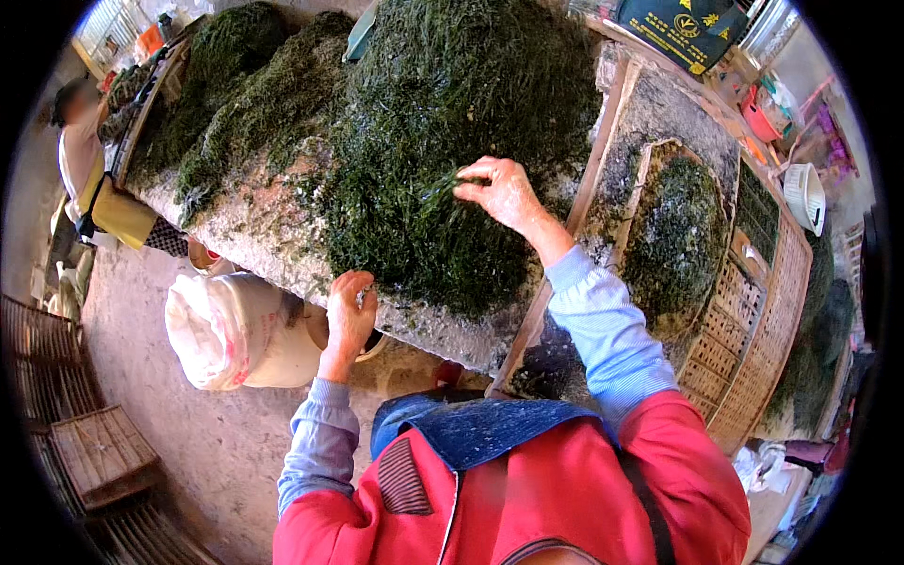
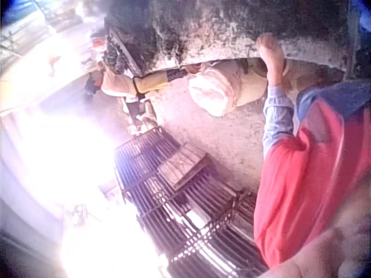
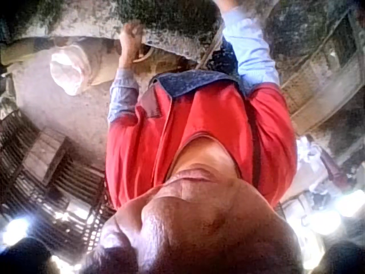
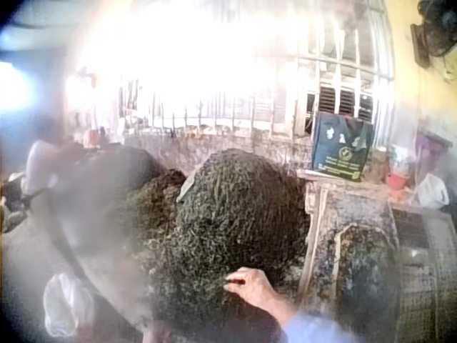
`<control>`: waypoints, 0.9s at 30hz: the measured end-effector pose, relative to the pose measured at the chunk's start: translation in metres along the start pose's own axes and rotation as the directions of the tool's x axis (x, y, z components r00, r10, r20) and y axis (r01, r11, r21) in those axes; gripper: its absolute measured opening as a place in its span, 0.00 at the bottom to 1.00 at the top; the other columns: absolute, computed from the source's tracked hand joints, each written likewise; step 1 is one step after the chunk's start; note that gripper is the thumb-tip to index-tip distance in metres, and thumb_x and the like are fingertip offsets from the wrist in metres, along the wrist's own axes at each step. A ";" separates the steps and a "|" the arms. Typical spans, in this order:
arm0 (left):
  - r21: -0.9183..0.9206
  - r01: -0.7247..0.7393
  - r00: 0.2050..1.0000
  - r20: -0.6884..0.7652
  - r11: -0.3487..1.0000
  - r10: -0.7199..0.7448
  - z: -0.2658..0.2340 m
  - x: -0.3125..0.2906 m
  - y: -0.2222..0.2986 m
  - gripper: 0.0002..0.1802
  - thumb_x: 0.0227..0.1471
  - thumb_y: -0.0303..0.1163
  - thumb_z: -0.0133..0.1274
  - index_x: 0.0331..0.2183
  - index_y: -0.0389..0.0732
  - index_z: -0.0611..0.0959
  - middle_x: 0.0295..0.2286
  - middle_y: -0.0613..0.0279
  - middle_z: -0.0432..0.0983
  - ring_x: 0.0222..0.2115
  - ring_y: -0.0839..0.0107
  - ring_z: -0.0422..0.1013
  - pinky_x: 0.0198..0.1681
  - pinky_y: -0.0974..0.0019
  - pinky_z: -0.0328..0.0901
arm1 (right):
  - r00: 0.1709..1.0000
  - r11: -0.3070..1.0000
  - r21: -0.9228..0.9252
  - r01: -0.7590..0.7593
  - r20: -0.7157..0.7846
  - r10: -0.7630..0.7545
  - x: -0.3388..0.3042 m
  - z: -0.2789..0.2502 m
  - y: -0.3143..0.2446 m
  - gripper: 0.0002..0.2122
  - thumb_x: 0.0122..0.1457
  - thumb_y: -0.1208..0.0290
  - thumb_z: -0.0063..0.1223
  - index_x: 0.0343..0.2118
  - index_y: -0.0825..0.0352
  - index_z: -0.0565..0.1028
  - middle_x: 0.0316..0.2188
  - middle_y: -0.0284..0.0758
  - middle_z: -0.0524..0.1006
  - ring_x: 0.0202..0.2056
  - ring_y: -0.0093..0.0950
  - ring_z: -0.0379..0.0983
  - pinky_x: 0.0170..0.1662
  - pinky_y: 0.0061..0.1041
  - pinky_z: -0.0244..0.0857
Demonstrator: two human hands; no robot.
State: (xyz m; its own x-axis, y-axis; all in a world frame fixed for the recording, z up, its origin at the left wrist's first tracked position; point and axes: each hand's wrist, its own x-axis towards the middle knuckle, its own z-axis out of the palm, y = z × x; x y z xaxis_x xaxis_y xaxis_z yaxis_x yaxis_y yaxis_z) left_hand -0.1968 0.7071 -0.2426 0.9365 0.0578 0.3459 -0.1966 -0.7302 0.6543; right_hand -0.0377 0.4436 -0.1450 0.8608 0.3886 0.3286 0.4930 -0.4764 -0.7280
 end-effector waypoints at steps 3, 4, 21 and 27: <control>-0.092 0.001 0.999 -0.045 0.996 -0.005 -0.008 0.034 0.012 0.11 0.43 0.23 0.53 0.35 0.36 0.79 0.37 0.55 0.75 0.40 0.63 0.71 0.45 0.65 0.63 | 0.995 0.997 0.006 0.082 -0.054 -0.082 0.004 -0.018 -0.032 0.10 0.43 0.74 0.63 0.30 0.68 0.78 0.26 0.37 0.75 0.26 0.30 0.72 0.31 0.26 0.66; -0.176 0.064 0.998 0.001 0.982 -0.065 -0.007 0.047 0.015 0.12 0.46 0.24 0.52 0.36 0.36 0.78 0.36 0.57 0.75 0.37 0.68 0.71 0.43 0.67 0.64 | 0.994 0.995 -0.012 0.098 -0.041 -0.099 0.002 -0.025 -0.046 0.09 0.43 0.76 0.63 0.30 0.68 0.78 0.26 0.36 0.75 0.26 0.28 0.72 0.30 0.24 0.65; -0.872 0.078 0.946 0.218 0.484 0.239 0.002 0.212 0.166 0.41 0.54 0.64 0.24 0.45 0.38 0.73 0.37 0.65 0.74 0.37 0.74 0.69 0.46 0.69 0.62 | 0.834 0.926 0.127 0.355 -0.490 -0.252 0.048 -0.123 -0.156 0.11 0.48 0.73 0.62 0.35 0.66 0.78 0.27 0.27 0.77 0.29 0.16 0.69 0.35 0.17 0.65; -0.780 0.310 0.909 0.411 0.543 0.071 0.039 0.181 0.068 0.46 0.52 0.68 0.23 0.48 0.35 0.72 0.41 0.58 0.74 0.46 0.68 0.65 0.56 0.63 0.51 | 0.789 0.820 0.287 0.496 -0.544 -0.287 0.056 -0.142 -0.185 0.10 0.48 0.71 0.62 0.33 0.69 0.79 0.27 0.27 0.78 0.28 0.14 0.70 0.33 0.15 0.65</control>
State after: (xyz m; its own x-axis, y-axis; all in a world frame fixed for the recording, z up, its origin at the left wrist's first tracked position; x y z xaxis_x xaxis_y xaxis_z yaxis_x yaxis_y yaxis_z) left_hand -0.0292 0.6416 -0.1615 0.9566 -0.2788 0.0845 -0.0428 0.1525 0.9874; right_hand -0.0629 0.4417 0.0935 0.6061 0.0139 0.7953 0.7948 0.0285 -0.6062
